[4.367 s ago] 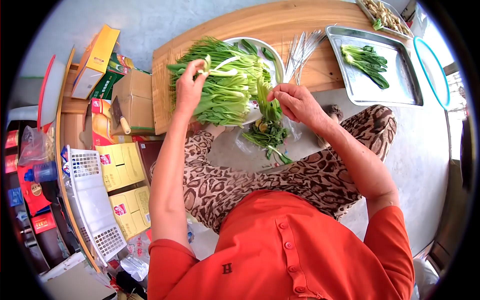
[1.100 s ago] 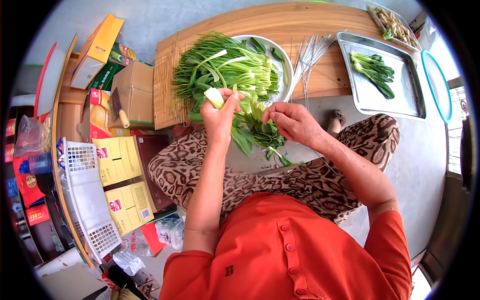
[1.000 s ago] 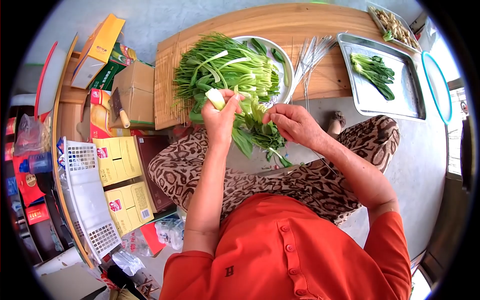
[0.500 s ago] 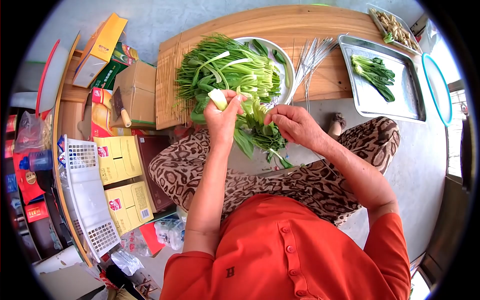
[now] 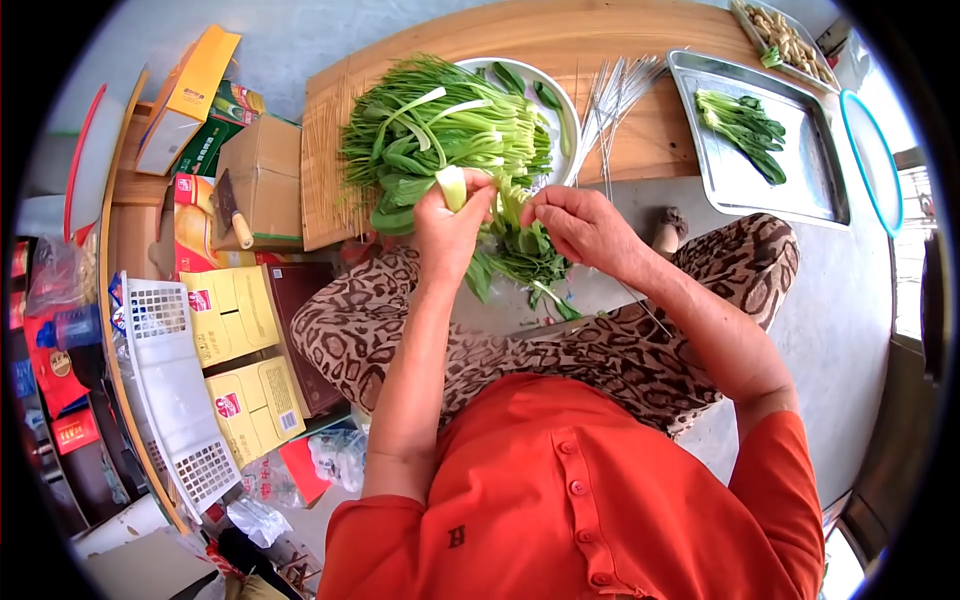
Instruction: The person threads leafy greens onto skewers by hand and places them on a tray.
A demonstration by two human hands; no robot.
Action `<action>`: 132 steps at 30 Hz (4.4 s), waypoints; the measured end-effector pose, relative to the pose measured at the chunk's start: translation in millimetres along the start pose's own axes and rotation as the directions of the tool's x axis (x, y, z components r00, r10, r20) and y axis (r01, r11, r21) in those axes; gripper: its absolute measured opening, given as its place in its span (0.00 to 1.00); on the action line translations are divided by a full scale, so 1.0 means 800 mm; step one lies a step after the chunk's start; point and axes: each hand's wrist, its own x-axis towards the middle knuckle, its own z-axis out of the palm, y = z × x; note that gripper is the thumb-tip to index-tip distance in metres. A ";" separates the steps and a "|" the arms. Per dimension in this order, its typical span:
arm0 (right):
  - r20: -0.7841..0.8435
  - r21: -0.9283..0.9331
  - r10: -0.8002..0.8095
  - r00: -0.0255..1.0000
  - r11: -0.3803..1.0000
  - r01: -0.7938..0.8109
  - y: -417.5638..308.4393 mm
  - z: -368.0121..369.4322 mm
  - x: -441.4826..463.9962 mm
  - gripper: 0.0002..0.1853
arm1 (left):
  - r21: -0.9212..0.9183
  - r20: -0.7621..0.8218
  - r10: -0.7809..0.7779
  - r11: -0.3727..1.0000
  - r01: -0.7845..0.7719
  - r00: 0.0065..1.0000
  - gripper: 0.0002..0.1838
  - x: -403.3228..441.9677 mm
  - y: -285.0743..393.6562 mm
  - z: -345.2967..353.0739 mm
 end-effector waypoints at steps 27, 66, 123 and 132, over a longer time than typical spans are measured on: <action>-0.093 0.274 0.150 0.984 0.954 -0.120 0.013 -0.021 0.013 0.06 | -0.047 0.369 -0.113 0.989 0.140 0.923 0.14 -0.032 -0.011 0.002; 0.068 0.125 0.078 0.995 0.988 -0.087 -0.002 0.001 -0.002 0.12 | -0.500 0.128 -0.242 0.822 0.274 0.962 0.12 0.001 -0.013 -0.014; -0.095 0.349 0.077 0.993 0.936 -0.039 0.023 -0.013 0.016 0.08 | -0.135 0.440 -0.163 0.960 0.244 0.883 0.14 -0.042 -0.001 0.026; -0.094 0.321 0.095 0.991 0.945 -0.060 0.022 -0.012 0.015 0.09 | -0.250 0.509 -0.154 0.915 0.317 0.847 0.23 -0.037 0.004 0.017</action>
